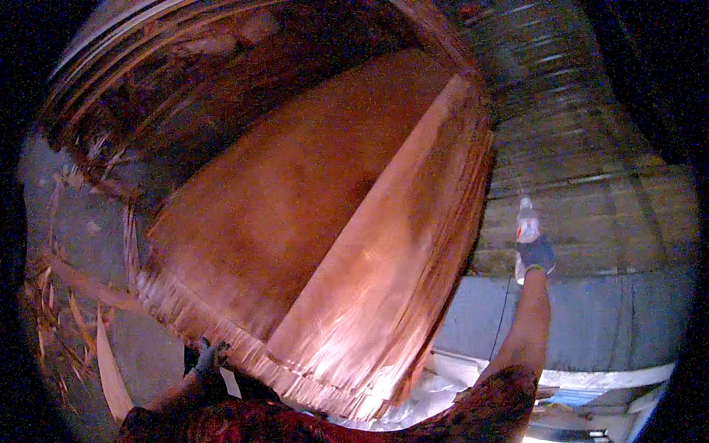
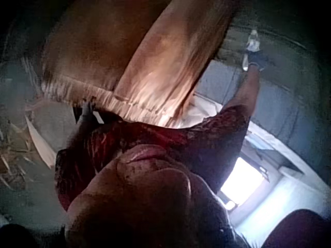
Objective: The person wipes the surface of a large, curved wooden object using a plastic bottle. They repeatedly rub the bottle against the wood's surface, moving from one section to another in a repetitive manner.
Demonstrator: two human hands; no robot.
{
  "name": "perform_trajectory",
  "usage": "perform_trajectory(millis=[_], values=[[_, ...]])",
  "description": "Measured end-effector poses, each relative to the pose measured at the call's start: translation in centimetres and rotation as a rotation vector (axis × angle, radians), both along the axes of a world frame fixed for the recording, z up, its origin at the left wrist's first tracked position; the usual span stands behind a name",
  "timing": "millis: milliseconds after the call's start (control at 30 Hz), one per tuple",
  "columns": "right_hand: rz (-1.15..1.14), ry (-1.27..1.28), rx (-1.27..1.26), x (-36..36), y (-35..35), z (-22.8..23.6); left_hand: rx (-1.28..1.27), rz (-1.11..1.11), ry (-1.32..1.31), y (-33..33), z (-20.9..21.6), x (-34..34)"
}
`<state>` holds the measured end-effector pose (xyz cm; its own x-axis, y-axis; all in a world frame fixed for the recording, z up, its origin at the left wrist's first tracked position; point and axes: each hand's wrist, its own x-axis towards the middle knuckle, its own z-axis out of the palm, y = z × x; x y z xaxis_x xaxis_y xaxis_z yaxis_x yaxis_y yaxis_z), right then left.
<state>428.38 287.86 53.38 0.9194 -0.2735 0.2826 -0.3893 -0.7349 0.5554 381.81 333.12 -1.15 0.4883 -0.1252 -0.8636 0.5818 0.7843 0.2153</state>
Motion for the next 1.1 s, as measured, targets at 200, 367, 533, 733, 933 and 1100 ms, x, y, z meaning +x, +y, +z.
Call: perform_trajectory(millis=[200,367,533,733,933,1100], values=[[0.03,0.243,0.146,-17.1,-4.8,-7.0,0.126,-0.101,-0.033,0.5,3.9,0.9],[0.123,0.561,0.326,-31.7,-2.5,-12.4,0.015,0.138,-0.073,0.6,4.5,-0.4],[0.176,0.319,0.149,-27.6,-8.7,-10.7,-0.208,-0.062,-0.244,1.1,0.9,-0.6],[0.214,-0.132,0.402,-22.9,-15.2,-6.2,0.581,-0.902,-0.421,-3.3,5.5,4.1],[0.117,0.571,0.739,-38.7,-3.3,-21.5,0.92,-1.1,-0.515,-9.9,12.3,6.9],[-0.247,0.37,1.176,-52.6,-1.9,-28.3,1.183,-1.356,-0.832,-13.6,15.3,7.7]])
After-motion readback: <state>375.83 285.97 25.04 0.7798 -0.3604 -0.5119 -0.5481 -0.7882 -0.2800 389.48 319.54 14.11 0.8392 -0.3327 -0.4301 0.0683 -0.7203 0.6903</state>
